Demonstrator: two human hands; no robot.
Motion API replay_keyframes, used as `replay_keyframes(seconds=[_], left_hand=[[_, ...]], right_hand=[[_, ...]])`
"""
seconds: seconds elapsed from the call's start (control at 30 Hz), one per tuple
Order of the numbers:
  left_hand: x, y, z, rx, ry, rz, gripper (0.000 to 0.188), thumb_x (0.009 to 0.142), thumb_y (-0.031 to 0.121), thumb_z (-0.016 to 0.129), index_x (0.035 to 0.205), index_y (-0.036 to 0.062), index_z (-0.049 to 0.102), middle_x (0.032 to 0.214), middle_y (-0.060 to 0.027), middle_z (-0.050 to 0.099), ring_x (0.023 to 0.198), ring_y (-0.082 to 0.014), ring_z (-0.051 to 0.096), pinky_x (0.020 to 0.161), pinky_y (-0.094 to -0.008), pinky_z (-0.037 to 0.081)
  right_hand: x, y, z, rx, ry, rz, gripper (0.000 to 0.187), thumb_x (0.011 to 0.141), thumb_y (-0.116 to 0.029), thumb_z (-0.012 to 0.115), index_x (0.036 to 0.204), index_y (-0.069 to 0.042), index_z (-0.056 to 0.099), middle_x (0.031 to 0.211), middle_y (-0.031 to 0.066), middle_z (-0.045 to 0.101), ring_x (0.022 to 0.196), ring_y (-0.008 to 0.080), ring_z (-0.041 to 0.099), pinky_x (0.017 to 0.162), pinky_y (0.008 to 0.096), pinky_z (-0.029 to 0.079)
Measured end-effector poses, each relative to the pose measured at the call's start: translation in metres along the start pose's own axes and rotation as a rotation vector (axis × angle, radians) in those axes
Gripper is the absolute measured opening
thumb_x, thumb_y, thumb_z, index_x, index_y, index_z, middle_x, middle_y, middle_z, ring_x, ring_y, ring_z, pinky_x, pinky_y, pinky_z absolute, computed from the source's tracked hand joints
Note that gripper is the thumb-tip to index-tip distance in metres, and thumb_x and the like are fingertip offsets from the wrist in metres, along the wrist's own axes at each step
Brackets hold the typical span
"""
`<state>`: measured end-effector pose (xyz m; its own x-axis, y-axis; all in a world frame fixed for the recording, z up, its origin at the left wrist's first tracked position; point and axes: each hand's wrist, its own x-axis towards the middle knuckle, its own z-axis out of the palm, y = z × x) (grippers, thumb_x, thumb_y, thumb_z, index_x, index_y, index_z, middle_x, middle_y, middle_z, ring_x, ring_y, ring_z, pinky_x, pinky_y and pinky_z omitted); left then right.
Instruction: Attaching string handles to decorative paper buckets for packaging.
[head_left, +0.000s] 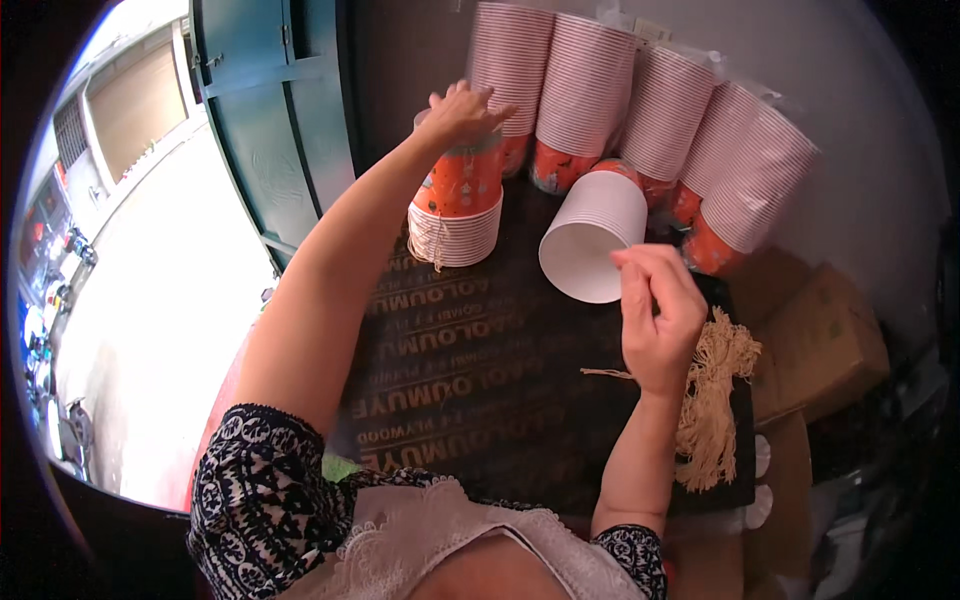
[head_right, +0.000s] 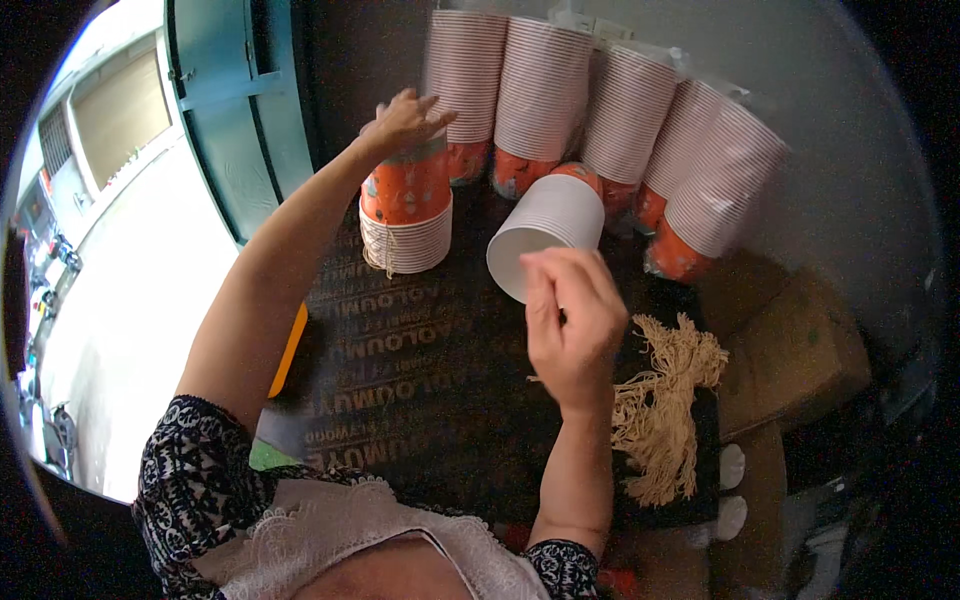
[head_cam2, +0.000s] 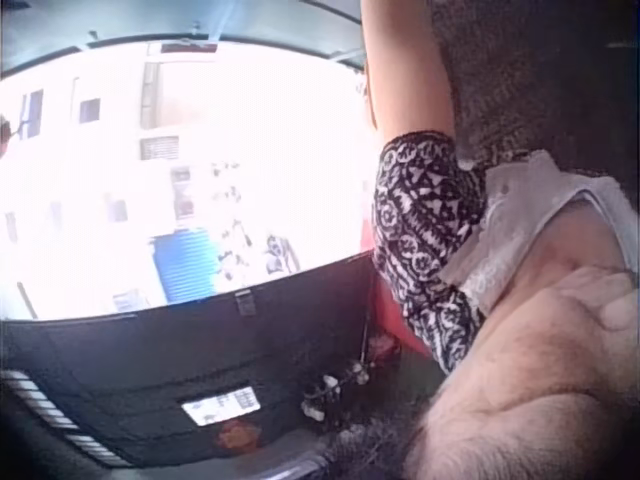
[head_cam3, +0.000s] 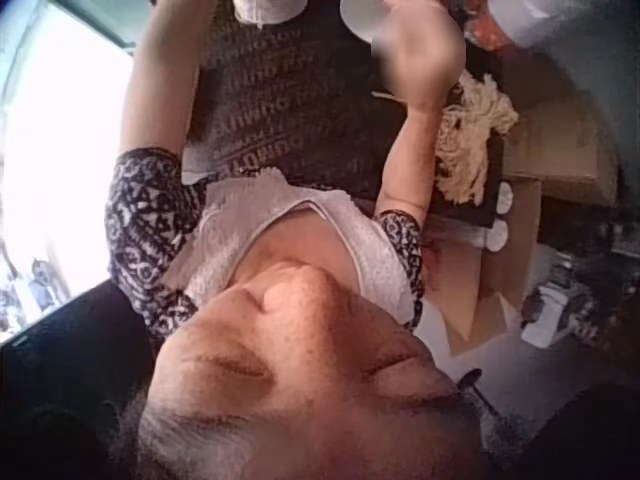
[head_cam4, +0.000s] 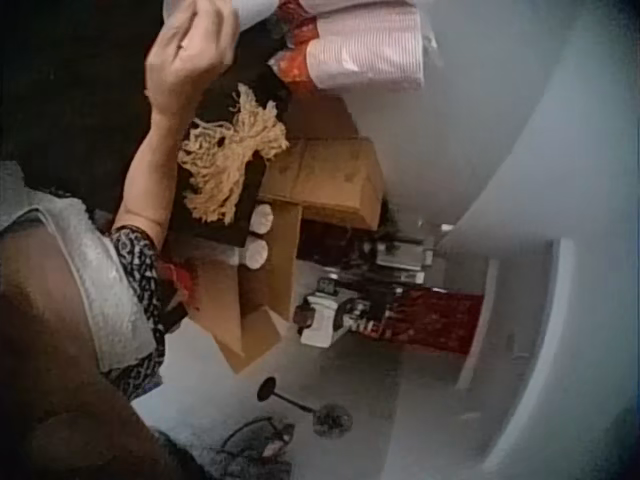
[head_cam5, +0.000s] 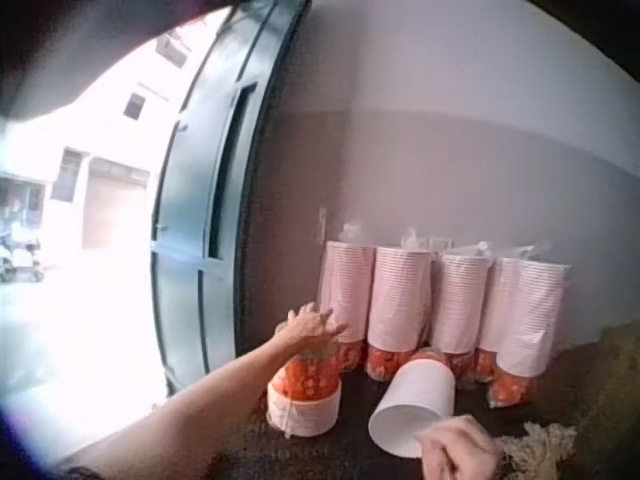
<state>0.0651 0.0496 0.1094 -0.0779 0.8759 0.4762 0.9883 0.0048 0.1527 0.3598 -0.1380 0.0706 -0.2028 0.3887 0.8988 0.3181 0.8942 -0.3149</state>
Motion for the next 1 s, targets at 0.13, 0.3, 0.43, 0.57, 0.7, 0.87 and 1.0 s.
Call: replay_keyframes(seconds=[0.13,0.3,0.43,0.57,0.7,0.87,1.0], left_hand=[[-0.029,-0.002,-0.003,-0.146,0.876,0.369,0.026,0.084,0.024,0.061,0.097,0.0027,0.066,0.113,-0.0206,0.057,0.106,-0.0374,0.052,0.093,-0.0474,0.040],[-0.111,0.056,0.028,-0.627,0.577,0.301,0.012,0.083,0.012,0.060,0.078,0.0011,0.057,0.082,-0.0202,0.056,0.077,-0.0382,0.057,0.068,-0.0463,0.046],[-0.146,0.070,0.097,-0.715,0.194,0.063,0.018,0.080,0.016,0.065,0.076,-0.0007,0.059,0.075,-0.0208,0.062,0.074,-0.0397,0.061,0.067,-0.0468,0.049],[-0.143,0.062,0.153,-0.737,0.165,-0.075,0.024,0.076,0.020,0.070,0.083,0.0002,0.057,0.076,-0.0197,0.063,0.076,-0.0388,0.062,0.068,-0.0458,0.050],[-0.136,0.083,0.169,-0.831,0.310,-0.226,0.028,0.074,0.016,0.073,0.084,0.0004,0.052,0.076,-0.0181,0.061,0.072,-0.0352,0.062,0.065,-0.0432,0.050],[-0.134,0.089,0.178,-0.780,0.342,-0.280,0.021,0.076,0.012,0.071,0.080,0.0010,0.054,0.069,-0.0153,0.061,0.070,-0.0339,0.063,0.064,-0.0423,0.049],[-0.135,0.092,0.187,-0.806,0.423,-0.342,0.018,0.076,0.012,0.069,0.080,0.0016,0.055,0.071,-0.0161,0.061,0.068,-0.0351,0.062,0.063,-0.0433,0.048]], right_hand=[[0.003,0.034,0.002,-0.039,0.063,0.142,0.011,0.091,-0.004,0.055,0.093,0.004,0.062,0.084,0.0095,0.063,0.076,0.0167,0.060,0.070,0.0277,0.047],[-0.024,0.137,0.002,-0.297,0.134,0.422,0.011,0.087,-0.008,0.059,0.095,0.001,0.058,0.090,0.0142,0.061,0.080,0.0302,0.061,0.071,0.0381,0.048],[-0.056,0.182,0.012,-0.384,0.036,0.582,0.015,0.082,-0.007,0.061,0.093,0.001,0.055,0.092,0.0174,0.057,0.085,0.0340,0.058,0.075,0.0414,0.047],[-0.073,0.189,0.029,-0.318,0.092,0.452,0.013,0.081,-0.007,0.061,0.089,0.000,0.055,0.086,0.0171,0.057,0.083,0.0363,0.057,0.074,0.0424,0.047],[-0.091,0.190,0.033,-0.294,0.152,0.295,0.009,0.079,-0.004,0.056,0.086,-0.003,0.051,0.082,0.0156,0.055,0.074,0.0361,0.058,0.064,0.0442,0.046],[-0.096,0.182,0.048,-0.367,0.115,0.285,0.017,0.088,-0.010,0.061,0.092,-0.004,0.047,0.086,0.0138,0.054,0.071,0.0342,0.059,0.061,0.0424,0.049],[-0.099,0.186,0.053,-0.464,0.102,0.284,0.015,0.088,-0.010,0.060,0.092,-0.004,0.047,0.087,0.0139,0.054,0.073,0.0351,0.059,0.061,0.0433,0.049]])
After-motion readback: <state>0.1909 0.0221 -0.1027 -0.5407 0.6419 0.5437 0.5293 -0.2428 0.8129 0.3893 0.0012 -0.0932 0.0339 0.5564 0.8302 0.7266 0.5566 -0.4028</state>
